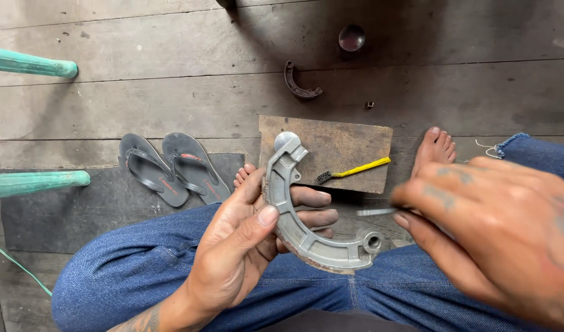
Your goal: Servicing a motorcycle brake shoe by using a small tool to manipulate the internal spring and pin mechanism.
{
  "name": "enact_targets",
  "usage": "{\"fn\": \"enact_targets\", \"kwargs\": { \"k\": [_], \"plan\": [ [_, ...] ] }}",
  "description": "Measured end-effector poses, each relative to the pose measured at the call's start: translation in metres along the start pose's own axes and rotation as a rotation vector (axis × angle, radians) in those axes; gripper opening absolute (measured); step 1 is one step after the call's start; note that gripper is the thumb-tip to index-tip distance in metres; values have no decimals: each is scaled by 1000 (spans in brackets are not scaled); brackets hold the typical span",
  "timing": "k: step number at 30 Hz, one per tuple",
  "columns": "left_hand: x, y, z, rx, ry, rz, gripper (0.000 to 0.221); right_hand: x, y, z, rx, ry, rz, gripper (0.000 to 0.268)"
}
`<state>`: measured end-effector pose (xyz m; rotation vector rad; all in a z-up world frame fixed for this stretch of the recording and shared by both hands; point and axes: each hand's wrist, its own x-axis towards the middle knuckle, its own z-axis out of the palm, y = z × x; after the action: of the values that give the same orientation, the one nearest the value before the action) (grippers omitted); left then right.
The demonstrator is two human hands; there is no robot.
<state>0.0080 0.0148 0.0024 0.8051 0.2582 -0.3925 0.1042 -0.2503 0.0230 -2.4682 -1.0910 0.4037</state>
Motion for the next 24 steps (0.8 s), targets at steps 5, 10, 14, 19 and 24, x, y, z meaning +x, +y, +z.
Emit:
{"fn": "enact_targets", "kwargs": {
  "k": [5,10,14,19,24],
  "plan": [
    [-3,0,1,-162,6,24,60,26,-9,1,310,-388,647,28],
    [-9,-7,0,-179,19,138,52,17,-2,29,1093,-334,547,31],
    [-12,-4,4,-150,-18,107,62,18,11,23,1088,-237,523,28],
    [-19,-13,1,-275,-169,-210,91,21,32,19,1309,-91,378,37],
    [-9,-29,-2,-393,-107,-200,78,24,35,21,1330,-159,338,32]
  ]
}}
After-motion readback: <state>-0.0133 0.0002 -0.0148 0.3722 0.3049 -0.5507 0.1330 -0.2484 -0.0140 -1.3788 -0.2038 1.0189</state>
